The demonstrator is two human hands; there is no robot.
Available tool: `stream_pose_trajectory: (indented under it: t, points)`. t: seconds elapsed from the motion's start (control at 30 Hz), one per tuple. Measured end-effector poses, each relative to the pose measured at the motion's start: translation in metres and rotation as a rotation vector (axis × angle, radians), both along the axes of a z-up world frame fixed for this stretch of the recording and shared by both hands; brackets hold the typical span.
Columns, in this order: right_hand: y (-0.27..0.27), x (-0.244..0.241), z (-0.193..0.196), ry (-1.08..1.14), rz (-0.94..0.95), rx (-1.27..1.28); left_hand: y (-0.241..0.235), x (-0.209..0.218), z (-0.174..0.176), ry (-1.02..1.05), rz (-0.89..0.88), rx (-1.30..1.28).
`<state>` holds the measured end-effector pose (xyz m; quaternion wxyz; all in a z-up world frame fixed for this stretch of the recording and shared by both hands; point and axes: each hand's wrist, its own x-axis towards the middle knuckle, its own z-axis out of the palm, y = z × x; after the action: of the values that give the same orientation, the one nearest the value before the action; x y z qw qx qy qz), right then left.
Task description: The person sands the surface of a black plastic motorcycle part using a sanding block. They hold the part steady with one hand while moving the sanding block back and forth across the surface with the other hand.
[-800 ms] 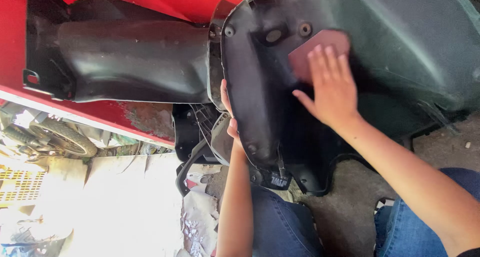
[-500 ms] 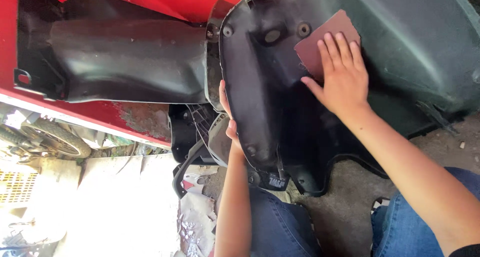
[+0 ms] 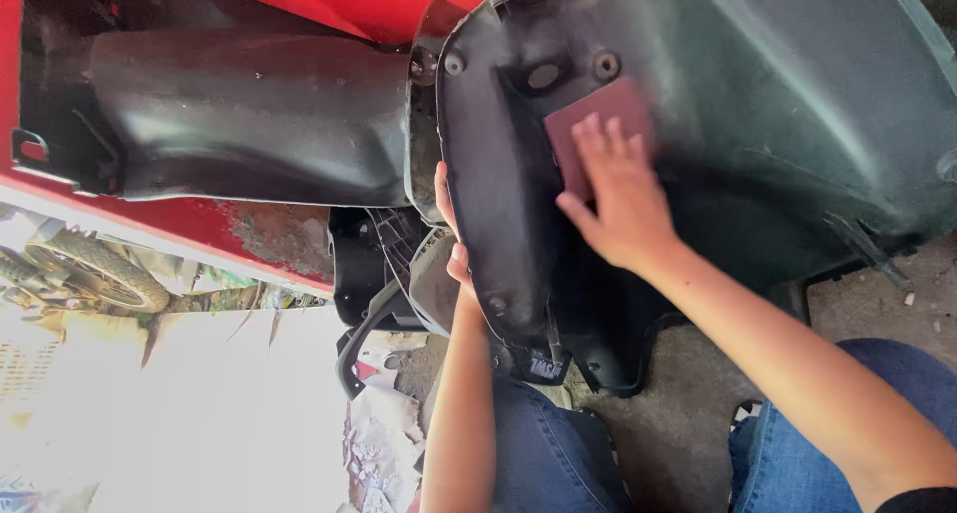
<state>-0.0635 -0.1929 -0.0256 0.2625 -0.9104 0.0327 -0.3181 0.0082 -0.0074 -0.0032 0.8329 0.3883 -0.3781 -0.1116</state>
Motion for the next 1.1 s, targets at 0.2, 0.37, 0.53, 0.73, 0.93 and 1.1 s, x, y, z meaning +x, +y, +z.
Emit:
stream_pose_trajectory:
  t: [0.2,0.37,0.53,0.73,0.93,1.1]
  points:
    - [-0.014,-0.003,0.015,0.034,0.054,-0.056,0.005,-0.012,0.008,0.018,0.123,0.084]
    - [-0.019,-0.005,0.017,0.073,-0.231,-0.188,0.011,-0.009,0.011,-0.021,0.126,0.167]
    - [0.005,0.000,-0.002,-0.050,-0.044,-0.054,0.005,-0.011,0.009,-0.029,0.125,0.123]
    - [-0.015,-0.009,0.030,0.197,-0.233,-0.114,0.012,-0.009,0.009,0.017,0.087,0.119]
    - [0.006,0.000,0.001,0.043,-0.104,-0.084,-0.001,0.002,-0.004,-0.001,0.052,0.039]
    - [0.003,-0.013,0.030,0.038,0.011,0.015,-0.006,0.000,-0.002,0.012,-0.019,-0.067]
